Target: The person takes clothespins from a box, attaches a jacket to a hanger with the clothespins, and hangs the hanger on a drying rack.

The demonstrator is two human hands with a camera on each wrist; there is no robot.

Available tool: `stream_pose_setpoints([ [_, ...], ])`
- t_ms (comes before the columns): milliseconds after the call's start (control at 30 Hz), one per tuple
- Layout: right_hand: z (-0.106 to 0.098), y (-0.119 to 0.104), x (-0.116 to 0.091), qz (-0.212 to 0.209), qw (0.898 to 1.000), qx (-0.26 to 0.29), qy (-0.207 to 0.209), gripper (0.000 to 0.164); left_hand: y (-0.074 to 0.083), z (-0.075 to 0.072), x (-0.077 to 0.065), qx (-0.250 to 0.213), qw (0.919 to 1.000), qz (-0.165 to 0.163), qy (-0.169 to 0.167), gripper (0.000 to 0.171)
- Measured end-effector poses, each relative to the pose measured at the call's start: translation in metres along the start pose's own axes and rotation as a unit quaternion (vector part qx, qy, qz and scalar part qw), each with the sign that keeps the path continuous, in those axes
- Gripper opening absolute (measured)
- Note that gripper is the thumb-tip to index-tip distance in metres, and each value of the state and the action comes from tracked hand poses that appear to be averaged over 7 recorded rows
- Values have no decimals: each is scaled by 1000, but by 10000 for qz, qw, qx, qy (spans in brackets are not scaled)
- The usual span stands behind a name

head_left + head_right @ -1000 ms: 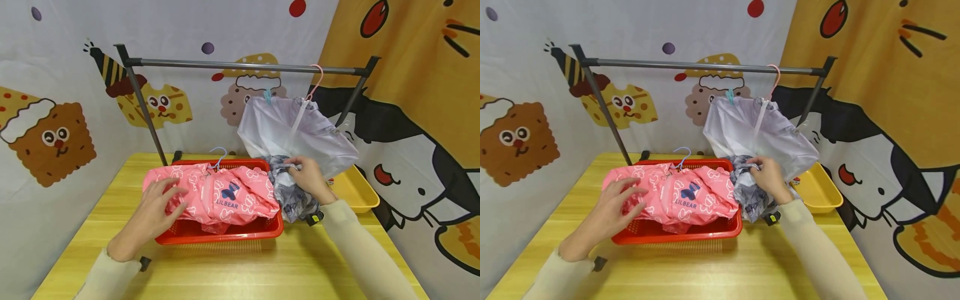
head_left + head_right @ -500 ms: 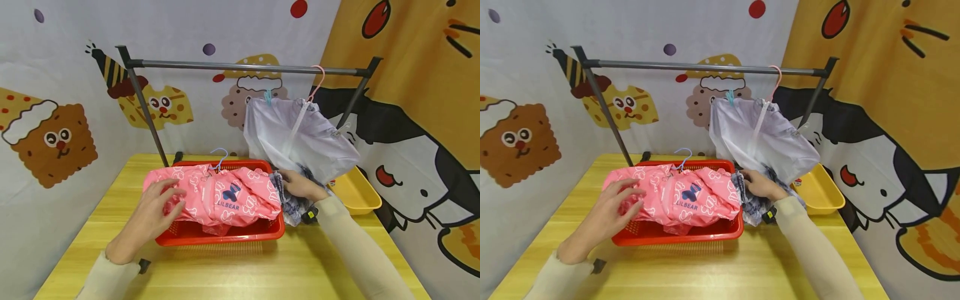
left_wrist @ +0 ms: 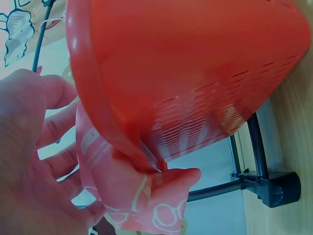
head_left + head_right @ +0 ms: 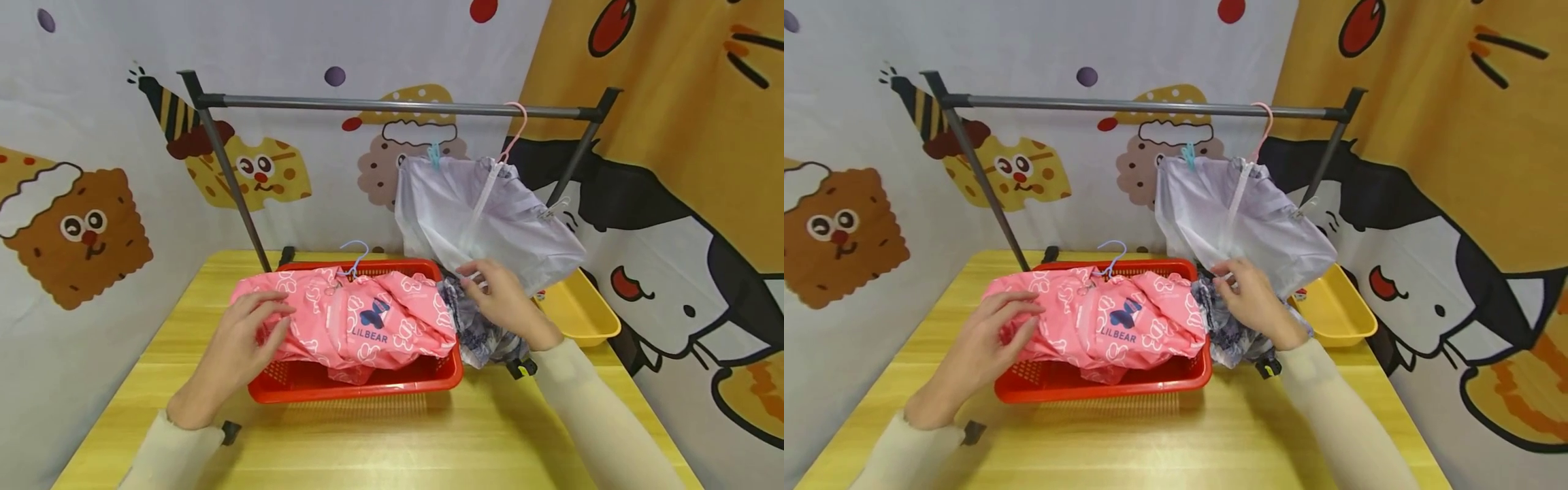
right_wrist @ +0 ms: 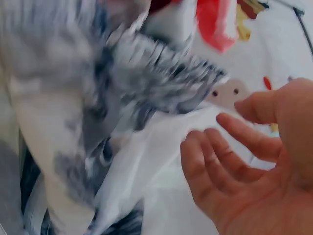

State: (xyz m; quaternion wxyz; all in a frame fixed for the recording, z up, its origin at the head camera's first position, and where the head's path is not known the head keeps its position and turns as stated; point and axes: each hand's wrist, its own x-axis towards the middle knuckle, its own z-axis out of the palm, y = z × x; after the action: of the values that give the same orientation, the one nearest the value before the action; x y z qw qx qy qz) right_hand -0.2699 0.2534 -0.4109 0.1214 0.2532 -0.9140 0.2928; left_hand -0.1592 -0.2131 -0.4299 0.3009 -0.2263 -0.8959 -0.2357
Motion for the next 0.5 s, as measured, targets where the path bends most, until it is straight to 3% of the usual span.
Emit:
stream_pose_setpoints([
  [133,5,-14,-6,-35,9986,-132,-504,24,2,0,4,38,10000,-26,-8,22],
  [267,16,-12,-9,44,9961,-142,-873,17,5,3,8,32,10000,63,-67,22],
  [367,23,-5,-9,290,9915,357,-1215,15,6,4,10,59,9998,181,-50,21],
  [433,28,1,-9,598,9790,1005,-1671,27,6,4,11,19,9996,270,22,21],
  [500,33,7,-8,1007,9538,1774,-2207,48,5,3,13,-3,9993,360,105,21],
])
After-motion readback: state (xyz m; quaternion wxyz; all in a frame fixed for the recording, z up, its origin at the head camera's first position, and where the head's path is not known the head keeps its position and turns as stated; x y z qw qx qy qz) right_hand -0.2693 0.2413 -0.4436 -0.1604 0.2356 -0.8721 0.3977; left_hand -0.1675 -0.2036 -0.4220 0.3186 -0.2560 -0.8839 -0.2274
